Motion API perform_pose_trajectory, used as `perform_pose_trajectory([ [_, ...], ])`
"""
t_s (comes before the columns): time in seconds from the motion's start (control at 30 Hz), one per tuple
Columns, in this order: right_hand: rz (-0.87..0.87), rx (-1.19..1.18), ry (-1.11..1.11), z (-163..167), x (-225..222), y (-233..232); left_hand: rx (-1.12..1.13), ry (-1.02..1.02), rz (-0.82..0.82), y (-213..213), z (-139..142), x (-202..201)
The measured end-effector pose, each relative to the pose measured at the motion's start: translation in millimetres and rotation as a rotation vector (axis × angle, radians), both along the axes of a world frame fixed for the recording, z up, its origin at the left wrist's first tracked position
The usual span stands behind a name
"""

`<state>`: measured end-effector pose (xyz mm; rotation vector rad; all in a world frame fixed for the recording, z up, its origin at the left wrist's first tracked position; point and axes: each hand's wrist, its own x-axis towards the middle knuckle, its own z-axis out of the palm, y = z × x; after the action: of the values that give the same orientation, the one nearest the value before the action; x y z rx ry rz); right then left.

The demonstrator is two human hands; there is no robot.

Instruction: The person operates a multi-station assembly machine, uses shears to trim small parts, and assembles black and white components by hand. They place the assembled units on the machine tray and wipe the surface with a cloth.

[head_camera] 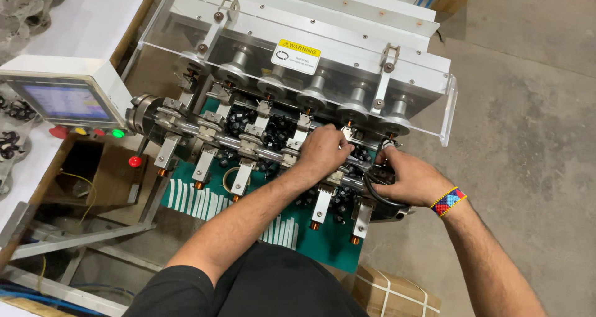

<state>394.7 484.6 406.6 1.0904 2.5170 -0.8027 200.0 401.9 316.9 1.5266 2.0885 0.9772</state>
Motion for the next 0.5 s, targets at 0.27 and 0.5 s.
perform_pose_trajectory([
  [0.27, -0.081, 0.024, 0.021, 15, 15, -6, 0.101, 0.208, -0.019, 12, -25, -7],
  [0.5, -0.069, -0.013, 0.073, 35, 18, -20, -0.1, 0.312, -0.056, 6, -22, -20],
])
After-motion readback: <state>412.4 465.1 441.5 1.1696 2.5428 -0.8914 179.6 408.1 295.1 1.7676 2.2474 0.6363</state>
